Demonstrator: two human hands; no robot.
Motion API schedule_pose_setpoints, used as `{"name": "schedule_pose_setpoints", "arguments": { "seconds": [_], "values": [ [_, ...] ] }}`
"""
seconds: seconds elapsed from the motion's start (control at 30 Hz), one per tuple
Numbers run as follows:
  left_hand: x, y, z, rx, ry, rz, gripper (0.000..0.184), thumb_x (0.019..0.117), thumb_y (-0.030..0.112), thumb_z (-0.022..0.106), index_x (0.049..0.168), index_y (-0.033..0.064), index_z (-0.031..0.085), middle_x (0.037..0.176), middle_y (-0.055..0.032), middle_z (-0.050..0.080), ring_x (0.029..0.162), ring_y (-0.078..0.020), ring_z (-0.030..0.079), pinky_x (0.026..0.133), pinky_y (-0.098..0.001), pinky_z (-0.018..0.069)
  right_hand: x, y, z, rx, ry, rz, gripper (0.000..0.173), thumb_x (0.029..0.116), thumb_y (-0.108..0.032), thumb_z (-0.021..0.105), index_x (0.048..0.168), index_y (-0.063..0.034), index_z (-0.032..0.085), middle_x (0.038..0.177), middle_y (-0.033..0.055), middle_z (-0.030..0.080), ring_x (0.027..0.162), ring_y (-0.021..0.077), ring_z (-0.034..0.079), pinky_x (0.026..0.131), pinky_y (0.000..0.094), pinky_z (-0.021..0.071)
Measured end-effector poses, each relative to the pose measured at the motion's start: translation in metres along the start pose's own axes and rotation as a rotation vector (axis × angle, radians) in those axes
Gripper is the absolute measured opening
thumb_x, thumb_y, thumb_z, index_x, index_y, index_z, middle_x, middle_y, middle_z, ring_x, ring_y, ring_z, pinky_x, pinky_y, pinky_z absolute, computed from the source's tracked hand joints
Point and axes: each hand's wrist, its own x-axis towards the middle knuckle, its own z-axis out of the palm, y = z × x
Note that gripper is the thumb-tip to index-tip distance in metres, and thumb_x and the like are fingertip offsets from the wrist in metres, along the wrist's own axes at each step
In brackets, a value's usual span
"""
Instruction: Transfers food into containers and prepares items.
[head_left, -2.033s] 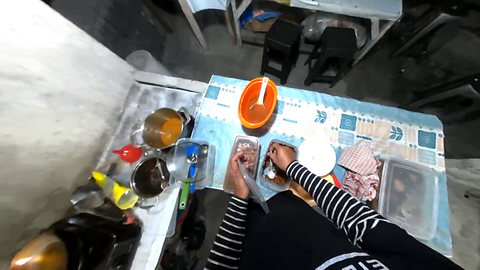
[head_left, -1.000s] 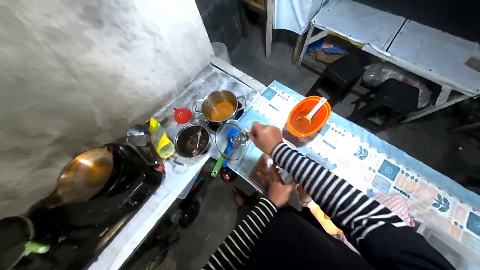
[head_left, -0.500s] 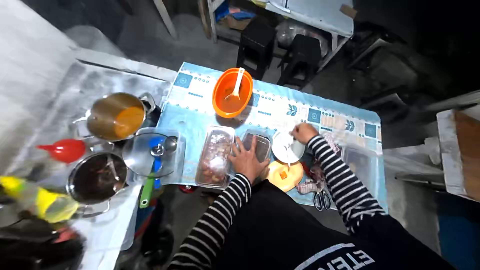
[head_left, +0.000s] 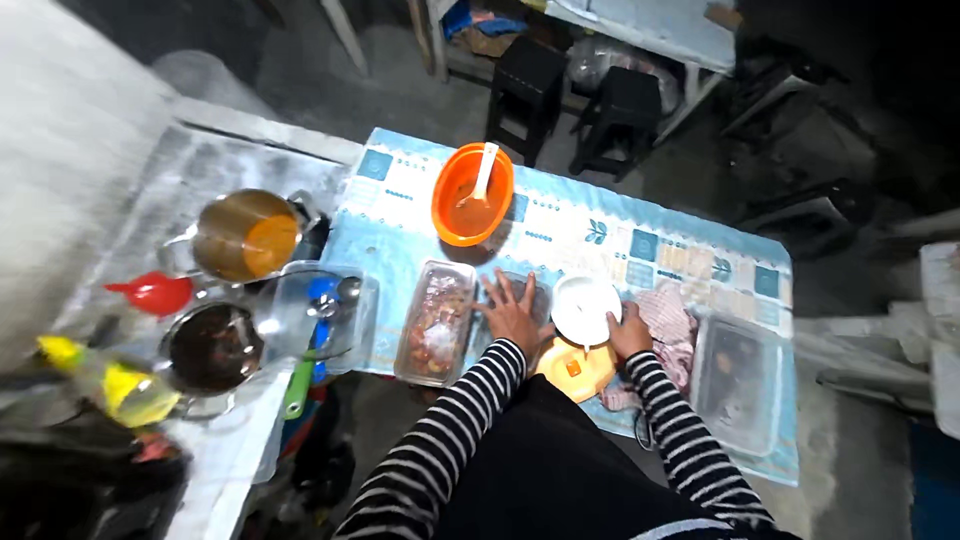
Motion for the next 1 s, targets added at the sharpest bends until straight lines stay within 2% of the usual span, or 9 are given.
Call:
{"name": "schedule_pose_setpoints", "arguments": {
  "seconds": [0.07, 0.17, 0.3, 0.4, 0.53, 0.67, 0.73, 0.83, 1.0],
  "values": [
    [0.002, -0.017, 0.024, -0.049, 0.208, 0.136, 0.117, 0.0696, 0.096, 0.047, 0.165, 0.0362, 0.017, 0.170, -0.0252, 0.001, 0.154, -0.0530, -0.005, 0.108, -0.0868, -0.0034, 0.008, 0.001, 0.000, 0.058, -0.057, -0.007, 0.049, 0.1048, -0.027, 0.057, 0.145, 0.0001, 0.052, 0.134, 0.0288, 0.062, 0.127, 0.0444, 0.060, 0.109, 0.0629, 0.0451],
    [0.003, -0.033, 0.031, -0.085, 0.335, 0.329, 0.102, 0.0827, 0.086, 0.041, 0.165, 0.0287, 0.024, 0.172, -0.0138, 0.015, 0.158, -0.0386, 0.007, 0.117, -0.0784, -0.0018, -0.001, -0.027, -0.023, 0.130, 0.096, -0.046, 0.048, 0.1057, -0.022, 0.054, 0.146, 0.0035, 0.050, 0.136, 0.0311, 0.060, 0.128, 0.0439, 0.059, 0.109, 0.0611, 0.0449],
    [0.008, -0.039, 0.030, -0.148, 0.352, 0.424, 0.080, 0.0848, 0.079, 0.048, 0.157, 0.0505, 0.032, 0.173, -0.0022, 0.016, 0.158, -0.0412, 0.004, 0.111, -0.0844, -0.0008, -0.011, -0.087, -0.060, 0.360, 0.186, -0.186, 0.045, 0.1061, -0.020, 0.052, 0.146, -0.0005, 0.048, 0.126, 0.0257, 0.063, 0.085, 0.0301, 0.071, 0.075, 0.0508, 0.0608],
    [0.000, -0.039, 0.027, -0.184, 0.273, 0.392, 0.084, 0.0814, 0.079, 0.055, 0.157, 0.0463, 0.037, 0.171, -0.0017, 0.022, 0.158, -0.0400, 0.005, 0.111, -0.0847, 0.0011, -0.017, -0.143, -0.063, 0.578, -0.043, -0.353, 0.048, 0.1043, -0.014, 0.050, 0.151, -0.0047, 0.043, 0.118, 0.0186, 0.064, 0.068, 0.0210, 0.069, 0.057, 0.0413, 0.0616],
    [-0.034, -0.046, 0.004, -0.398, 0.311, 0.378, 0.074, 0.0918, 0.065, 0.058, 0.157, 0.0325, 0.043, 0.166, -0.0092, 0.034, 0.156, -0.0384, 0.020, 0.120, -0.0719, -0.0059, -0.050, -0.245, -0.027, 0.654, -0.546, -0.473, 0.060, 0.1040, -0.012, 0.045, 0.161, -0.0168, 0.025, 0.121, 0.0187, 0.065, 0.077, 0.0272, 0.072, 0.061, 0.0446, 0.0626],
    [-0.114, -0.069, -0.115, -0.515, -0.211, 0.159, 0.057, 0.1090, 0.032, 0.050, 0.159, 0.0078, 0.037, 0.170, -0.0169, 0.019, 0.159, -0.0323, 0.010, 0.128, -0.0502, 0.0026, -0.103, -0.314, 0.034, 0.593, -0.726, -0.485, 0.058, 0.1068, -0.011, 0.041, 0.162, -0.0189, 0.023, 0.121, 0.0213, 0.062, 0.074, 0.0289, 0.070, 0.061, 0.0444, 0.0621],
    [-0.093, -0.085, -0.049, -0.739, 0.245, 0.226, 0.048, 0.1034, 0.030, 0.058, 0.137, -0.0031, 0.061, 0.155, -0.0264, 0.044, 0.147, -0.0388, 0.039, 0.124, -0.0492, 0.0285, -0.110, -0.335, 0.055, 0.550, -0.705, -0.512, 0.058, 0.1059, -0.010, 0.043, 0.161, -0.0187, 0.026, 0.119, 0.0230, 0.063, 0.069, 0.0296, 0.070, 0.058, 0.0450, 0.0622],
    [-0.099, -0.133, -0.002, -0.839, 0.602, 0.166, 0.028, 0.0994, 0.027, 0.063, 0.112, 0.0042, 0.075, 0.117, -0.0133, 0.073, 0.113, -0.0255, 0.068, 0.102, -0.0444, 0.0530, -0.124, -0.358, 0.066, 0.377, -0.620, -0.602, 0.058, 0.1054, -0.011, 0.045, 0.161, -0.0173, 0.029, 0.121, 0.0236, 0.065, 0.070, 0.0299, 0.073, 0.061, 0.0470, 0.0645],
    [-0.165, -0.227, 0.043, -0.880, 1.172, -0.179, 0.022, 0.0984, 0.025, 0.064, 0.105, 0.0056, 0.073, 0.111, -0.0098, 0.070, 0.102, -0.0178, 0.068, 0.090, -0.0371, 0.0595, -0.176, -0.403, 0.067, -0.044, -0.441, -0.824, 0.051, 0.1011, -0.019, 0.052, 0.151, -0.0084, 0.046, 0.112, 0.0197, 0.071, 0.071, 0.0241, 0.075, 0.068, 0.0426, 0.0654]
  ]
}}
